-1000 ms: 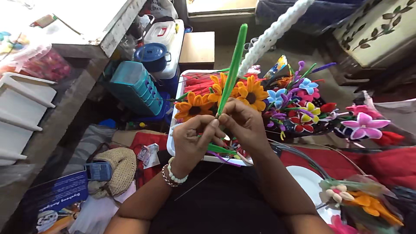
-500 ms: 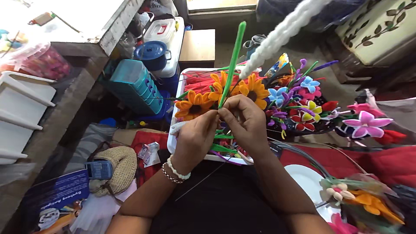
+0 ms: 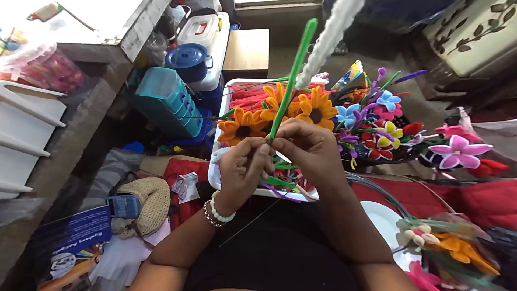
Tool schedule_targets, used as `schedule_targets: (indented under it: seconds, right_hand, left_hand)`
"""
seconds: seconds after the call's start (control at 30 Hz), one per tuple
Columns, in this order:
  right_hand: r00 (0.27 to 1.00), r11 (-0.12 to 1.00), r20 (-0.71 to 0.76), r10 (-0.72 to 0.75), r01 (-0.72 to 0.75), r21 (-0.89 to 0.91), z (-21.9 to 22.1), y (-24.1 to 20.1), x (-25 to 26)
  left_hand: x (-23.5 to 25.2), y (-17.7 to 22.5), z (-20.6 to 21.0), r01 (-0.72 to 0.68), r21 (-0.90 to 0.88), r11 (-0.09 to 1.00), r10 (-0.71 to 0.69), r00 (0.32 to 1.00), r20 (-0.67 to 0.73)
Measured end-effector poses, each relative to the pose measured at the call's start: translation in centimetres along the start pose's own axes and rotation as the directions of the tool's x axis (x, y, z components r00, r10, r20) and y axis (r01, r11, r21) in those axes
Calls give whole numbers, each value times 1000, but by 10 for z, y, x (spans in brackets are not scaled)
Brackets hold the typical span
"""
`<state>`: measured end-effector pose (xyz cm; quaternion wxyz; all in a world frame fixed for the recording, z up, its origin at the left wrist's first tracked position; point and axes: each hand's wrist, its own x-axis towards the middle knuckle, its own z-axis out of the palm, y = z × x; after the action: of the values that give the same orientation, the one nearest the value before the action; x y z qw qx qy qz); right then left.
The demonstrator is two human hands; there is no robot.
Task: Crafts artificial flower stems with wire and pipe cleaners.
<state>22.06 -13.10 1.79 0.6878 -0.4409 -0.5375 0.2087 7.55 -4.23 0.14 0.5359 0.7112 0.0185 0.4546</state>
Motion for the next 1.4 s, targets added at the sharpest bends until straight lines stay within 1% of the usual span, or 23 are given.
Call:
schedule_targets:
  seconds: [0.07, 0.17, 0.27, 0.33, 0.4, 0.43, 0.5, 0.57, 0.63, 0.7, 0.77, 0.87, 0.97, 1.1, 1.17, 1.2, 1.27, 1.33, 1.4]
  right_hand:
    - [998, 993, 42, 42, -46, 110, -1, 2, 0]
    - [991, 969, 111, 69, -93, 230, -1, 5, -1]
    - [985, 954, 152, 81, -120, 275, 1, 8, -4]
    - [982, 959, 163, 97, -136, 248, 2, 8, -5]
    - [980, 968, 161, 114, -146, 204, 4, 8, -7]
    - [983, 977, 144, 117, -140, 160, 5, 8, -7]
    - [990, 993, 81, 115, -116, 10, 8, 9, -8]
    - [994, 989, 34, 105, -100, -108, 11, 11, -8]
    - [995, 983, 20, 102, -98, -153, 14, 12, -6]
    - [995, 978, 24, 98, -92, -188, 18, 13, -4]
    - [994, 974, 39, 102, -92, -208, 22, 14, -4]
    - [994, 969, 66, 87, -69, -237, 28, 15, -2]
    - [997, 953, 59, 59, -39, -299, 34, 12, 1]
    - [998, 907, 54, 14, 11, -421, 42, -1, 3]
    - [998, 894, 55, -14, 37, -446, 44, -5, 5]
    - [998, 905, 61, -24, 47, -423, 43, -5, 6]
    - [996, 951, 87, 3, 24, -307, 41, -5, 7]
    - [990, 985, 119, 82, -62, -164, 37, -3, 8]
    - [977, 988, 145, 153, -146, -58, 34, 0, 9]
  left_hand:
    - [-1, -3, 0, 51, -139, 989, -46, 998, 39]
    - [-4, -11, 3, 109, -353, 929, -79, 992, 98]
    - [-6, -19, 1, 180, -450, 875, -121, 980, 157]
    - [-7, -19, -4, 251, -433, 866, -179, 963, 200]
    - [-9, -17, -10, 285, -362, 888, -221, 953, 209]
    - [-9, -15, -13, 268, -292, 918, -220, 958, 186]
    - [-11, -11, -17, 184, -69, 981, -175, 978, 115]
    - [-13, -8, -20, 98, 135, 986, -105, 993, 45]
    - [-13, -5, -24, 47, 227, 973, -46, 999, -10]
    - [-12, -3, -30, 23, 244, 969, -11, 999, -52]
    - [-11, 0, -35, 34, 249, 968, -17, 997, -71]
    - [-7, 4, -43, 67, 240, 968, -52, 996, -68]
    - [-4, 8, -47, 94, 230, 969, -81, 995, -67]
    - [0, 13, -52, 80, 231, 970, -68, 996, -61]
    - [3, 16, -55, 68, 237, 969, -54, 996, -65]
    - [4, 18, -57, 64, 234, 970, -50, 997, -64]
    - [7, 20, -61, 73, 192, 979, -67, 997, -39]
    - [8, 20, -64, 98, 98, 990, -98, 995, -6]
    - [8, 18, -64, 131, 27, 991, -131, 991, 14]
